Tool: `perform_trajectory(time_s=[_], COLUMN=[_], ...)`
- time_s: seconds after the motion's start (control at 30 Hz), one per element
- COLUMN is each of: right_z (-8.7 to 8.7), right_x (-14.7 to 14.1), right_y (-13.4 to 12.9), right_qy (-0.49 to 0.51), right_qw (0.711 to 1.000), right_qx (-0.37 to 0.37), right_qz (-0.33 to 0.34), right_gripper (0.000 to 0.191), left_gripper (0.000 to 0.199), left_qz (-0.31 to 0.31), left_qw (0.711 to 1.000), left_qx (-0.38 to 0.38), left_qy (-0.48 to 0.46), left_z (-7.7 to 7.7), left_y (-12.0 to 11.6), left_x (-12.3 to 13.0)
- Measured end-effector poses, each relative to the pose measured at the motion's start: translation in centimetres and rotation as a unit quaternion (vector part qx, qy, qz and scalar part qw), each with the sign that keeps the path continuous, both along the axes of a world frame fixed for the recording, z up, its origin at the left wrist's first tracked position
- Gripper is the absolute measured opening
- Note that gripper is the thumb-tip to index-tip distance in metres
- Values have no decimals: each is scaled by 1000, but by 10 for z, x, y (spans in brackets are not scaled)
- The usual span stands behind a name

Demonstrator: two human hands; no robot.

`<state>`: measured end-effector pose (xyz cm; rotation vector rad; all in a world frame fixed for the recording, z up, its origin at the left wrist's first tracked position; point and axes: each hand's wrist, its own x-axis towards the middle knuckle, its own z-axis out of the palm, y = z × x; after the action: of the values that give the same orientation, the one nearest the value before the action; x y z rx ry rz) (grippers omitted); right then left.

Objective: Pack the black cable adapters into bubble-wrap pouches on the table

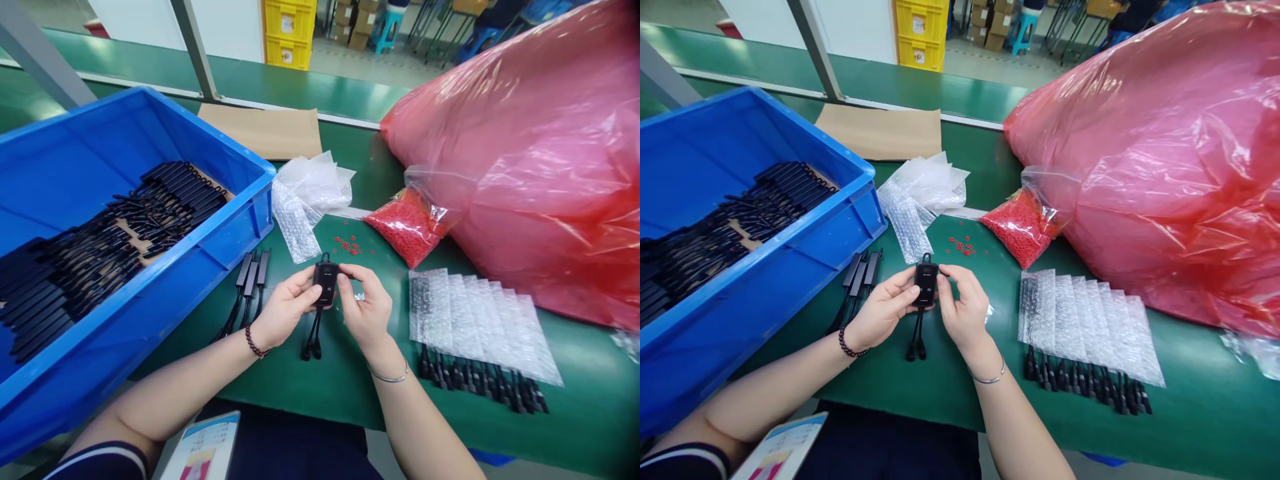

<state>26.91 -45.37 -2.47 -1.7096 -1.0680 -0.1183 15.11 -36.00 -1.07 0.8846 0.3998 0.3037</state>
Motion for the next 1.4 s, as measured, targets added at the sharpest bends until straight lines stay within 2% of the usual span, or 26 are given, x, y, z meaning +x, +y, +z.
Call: perform_trajectory(time_s=[0.17, 0.37, 0.5, 0.7, 0.93, 1.27, 1.4], right_z=[0, 0, 1, 4, -1, 0, -1], right_x=[-4, -3, -4, -3, 1, 5, 3], right_y=[-1, 0, 1, 0, -1, -3, -3], right_qy=[201, 250, 209, 70, -62, -33, -33], right_qw=[979, 967, 977, 998, 998, 999, 999], right_qx=[2, 17, 28, 9, 7, 16, 20], right_qz=[23, 36, 26, 2, 4, 38, 32], right_gripper=[18, 17, 14, 13, 22, 18, 16], left_gripper=[45, 41, 40, 37, 44, 43, 43], left_qz=[-19, -19, -11, -9, -5, 4, 5], left_qw=[1000, 1000, 1000, 999, 1000, 997, 996], left_qx=[11, -13, -24, -34, 17, 75, 87], left_qy=[0, 9, 15, 15, 18, 17, 12], left_z=[0, 1, 1, -2, -4, -8, -9], left_y=[-1, -2, -2, -2, -2, 1, 1], left_x=[0, 0, 0, 0, 1, 0, 0])
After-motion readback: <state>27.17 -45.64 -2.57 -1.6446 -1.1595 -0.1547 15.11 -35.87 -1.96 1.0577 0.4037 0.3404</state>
